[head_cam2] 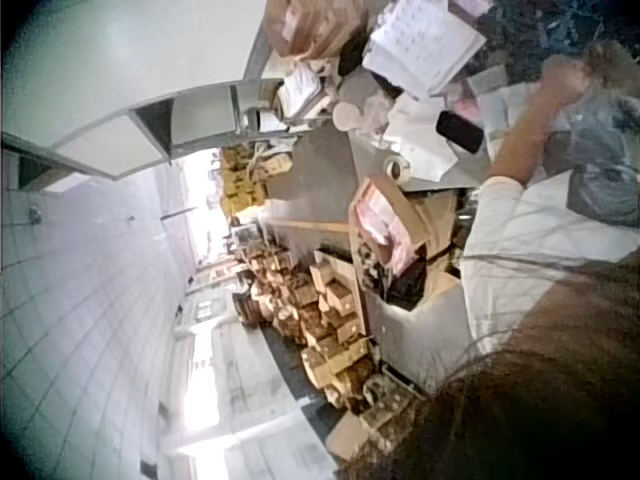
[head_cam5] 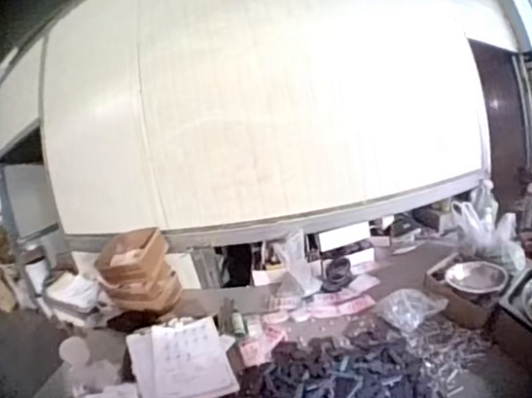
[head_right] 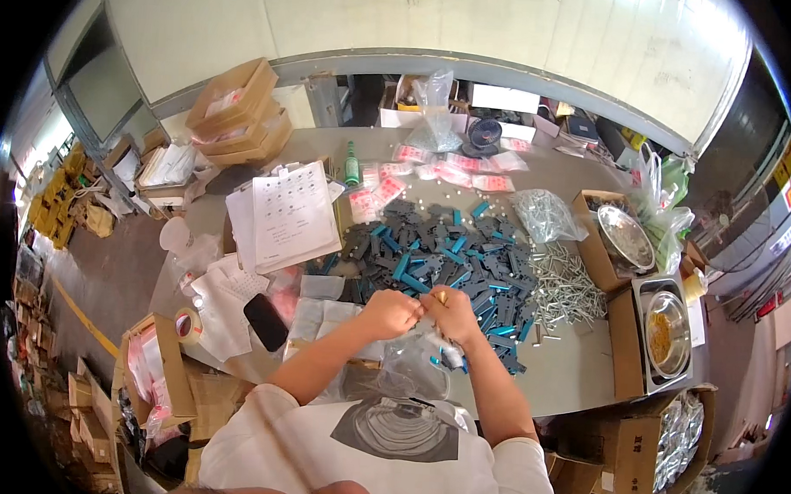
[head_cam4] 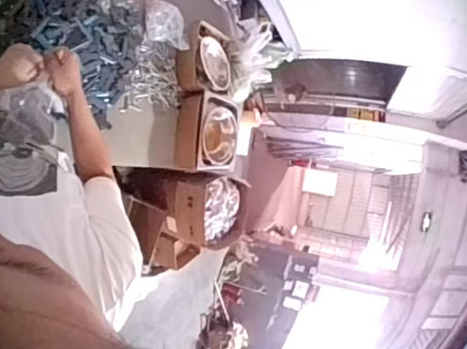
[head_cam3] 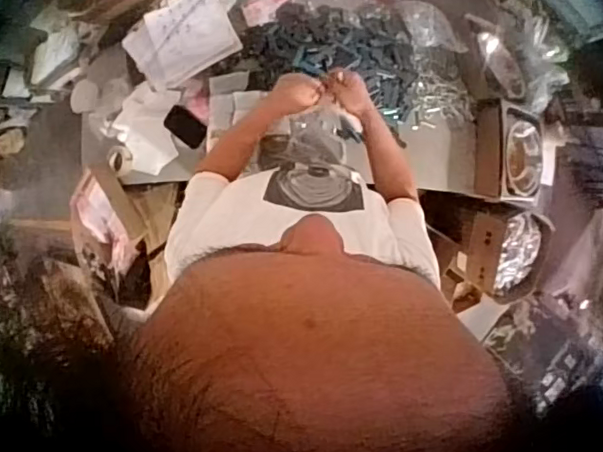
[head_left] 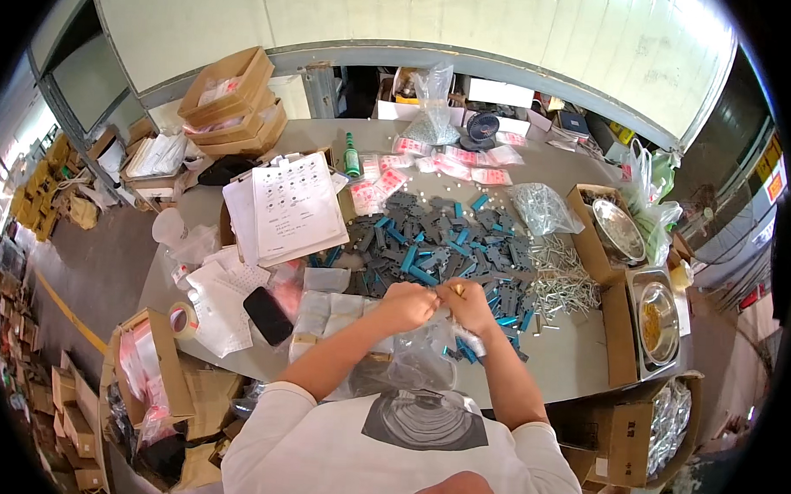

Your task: The person packages metal parts by inserting them into small plastic pouches by hand at a workstation.

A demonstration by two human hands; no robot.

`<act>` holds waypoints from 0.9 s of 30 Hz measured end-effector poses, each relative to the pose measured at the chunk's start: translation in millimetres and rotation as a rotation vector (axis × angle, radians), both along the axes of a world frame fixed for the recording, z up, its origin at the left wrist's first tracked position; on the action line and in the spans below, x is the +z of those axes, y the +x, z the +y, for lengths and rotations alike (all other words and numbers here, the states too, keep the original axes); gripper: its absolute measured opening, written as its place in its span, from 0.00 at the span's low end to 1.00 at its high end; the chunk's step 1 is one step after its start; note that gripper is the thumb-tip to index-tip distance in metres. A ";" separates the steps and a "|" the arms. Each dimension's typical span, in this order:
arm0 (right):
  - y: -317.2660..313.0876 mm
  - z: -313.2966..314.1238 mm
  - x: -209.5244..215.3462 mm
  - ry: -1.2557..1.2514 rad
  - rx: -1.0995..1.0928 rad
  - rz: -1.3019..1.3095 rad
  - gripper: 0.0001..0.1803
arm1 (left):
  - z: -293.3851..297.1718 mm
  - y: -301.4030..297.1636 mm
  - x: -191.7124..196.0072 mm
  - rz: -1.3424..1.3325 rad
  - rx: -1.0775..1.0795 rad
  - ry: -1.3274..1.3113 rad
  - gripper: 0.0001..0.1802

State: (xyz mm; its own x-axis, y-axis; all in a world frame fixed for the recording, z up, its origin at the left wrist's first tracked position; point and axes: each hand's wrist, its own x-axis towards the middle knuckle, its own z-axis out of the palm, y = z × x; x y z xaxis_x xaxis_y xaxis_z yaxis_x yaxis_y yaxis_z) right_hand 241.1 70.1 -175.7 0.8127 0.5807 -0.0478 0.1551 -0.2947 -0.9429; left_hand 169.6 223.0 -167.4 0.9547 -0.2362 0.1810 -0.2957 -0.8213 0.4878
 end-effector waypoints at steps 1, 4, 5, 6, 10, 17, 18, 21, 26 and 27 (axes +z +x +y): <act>-0.6 0.6 -0.5 -0.008 -0.148 0.003 0.10 | -5.2 2.6 -2.9 -0.078 -0.002 -0.001 0.18; 49.6 -20.2 -72.2 0.192 -0.314 0.215 0.14 | -26.9 3.0 -11.3 -0.334 0.081 -0.138 0.19; 57.9 -25.4 -77.2 0.325 -0.367 0.367 0.15 | -25.7 6.9 -12.2 -0.335 0.083 -0.138 0.19; 52.2 -21.5 -69.4 0.338 -0.460 0.411 0.16 | -19.4 11.2 -13.8 -0.330 0.175 -0.297 0.19; 44.6 -25.7 -57.5 0.433 -0.463 0.582 0.14 | 3.8 37.2 -33.6 0.560 0.478 -1.633 0.12; 48.7 -32.9 -54.3 0.478 -0.490 0.666 0.12 | -0.8 35.1 -8.5 0.731 0.318 -1.879 0.24; 45.7 -31.0 -50.7 0.551 -0.522 0.665 0.12 | 2.6 34.7 -8.5 0.743 0.255 -1.903 0.24; 47.6 -31.5 -51.6 0.613 -0.509 0.691 0.11 | 7.2 35.1 -14.4 0.770 0.241 -1.859 0.24; 51.6 -27.2 -58.0 0.638 -0.510 0.713 0.10 | 6.8 30.8 -20.3 0.755 0.254 -1.767 0.14; 49.4 -25.9 -52.8 0.634 -0.511 0.728 0.10 | 6.6 29.0 -19.2 0.754 0.259 -1.752 0.12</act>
